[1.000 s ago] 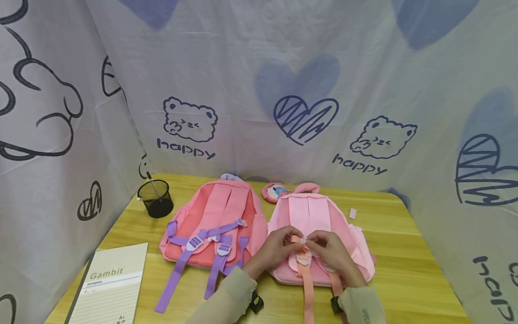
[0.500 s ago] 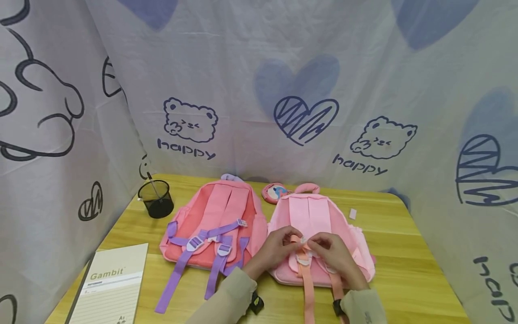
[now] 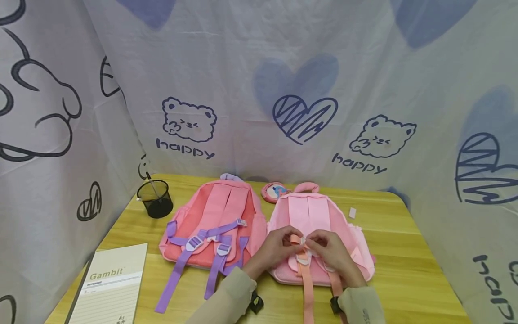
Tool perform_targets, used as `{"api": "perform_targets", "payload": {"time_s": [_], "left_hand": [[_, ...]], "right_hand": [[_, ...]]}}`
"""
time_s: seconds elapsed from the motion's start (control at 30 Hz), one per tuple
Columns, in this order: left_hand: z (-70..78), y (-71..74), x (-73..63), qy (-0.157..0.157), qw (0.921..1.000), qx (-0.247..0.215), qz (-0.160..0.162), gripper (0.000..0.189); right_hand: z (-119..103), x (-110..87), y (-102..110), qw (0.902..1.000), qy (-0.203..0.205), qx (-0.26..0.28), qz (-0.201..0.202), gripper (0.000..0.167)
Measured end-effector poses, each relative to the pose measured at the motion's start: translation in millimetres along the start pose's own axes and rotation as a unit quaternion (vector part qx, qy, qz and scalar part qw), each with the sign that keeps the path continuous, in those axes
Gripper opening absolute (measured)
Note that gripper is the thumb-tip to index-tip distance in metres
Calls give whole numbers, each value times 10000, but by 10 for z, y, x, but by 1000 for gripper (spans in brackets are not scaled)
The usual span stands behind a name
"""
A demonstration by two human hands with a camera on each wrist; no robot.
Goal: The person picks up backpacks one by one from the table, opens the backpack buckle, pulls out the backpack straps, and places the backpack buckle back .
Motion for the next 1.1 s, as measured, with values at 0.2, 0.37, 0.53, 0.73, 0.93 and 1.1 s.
{"api": "perform_targets", "payload": {"time_s": [0.2,0.37,0.53,0.73,0.93,1.1], "left_hand": [[-7,20,1,19,9999,-21,109,20],[-6,46,0,42,9996,-112,263,25],[-6,40,7,24,9983,-536,221,29],[15,5,3,-69,9959,-906,42,27],[30,-39,-2,-123,9955,-929,-140,26],[58,-63,22,-122,9998,149,-107,22]], "right_hand": [[-3,-9,19,9999,-16,66,74,20],[-41,-33,-5,9999,29,65,-109,26],[-44,-48,-7,9995,98,222,-219,27],[-11,-65,0,9990,254,289,-225,28],[-3,-66,20,9992,297,91,-249,27],[68,-83,118,9998,-69,-62,-157,26]]}}
Point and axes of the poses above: each hand's wrist, its own x-axis towards the middle knuckle, its own y-axis out of the back of the hand, z = x × y, the point moved 10 cm from there along x, towards the middle knuckle, and after that the axes turned 3 degrees about y, right-handed, at the moved point
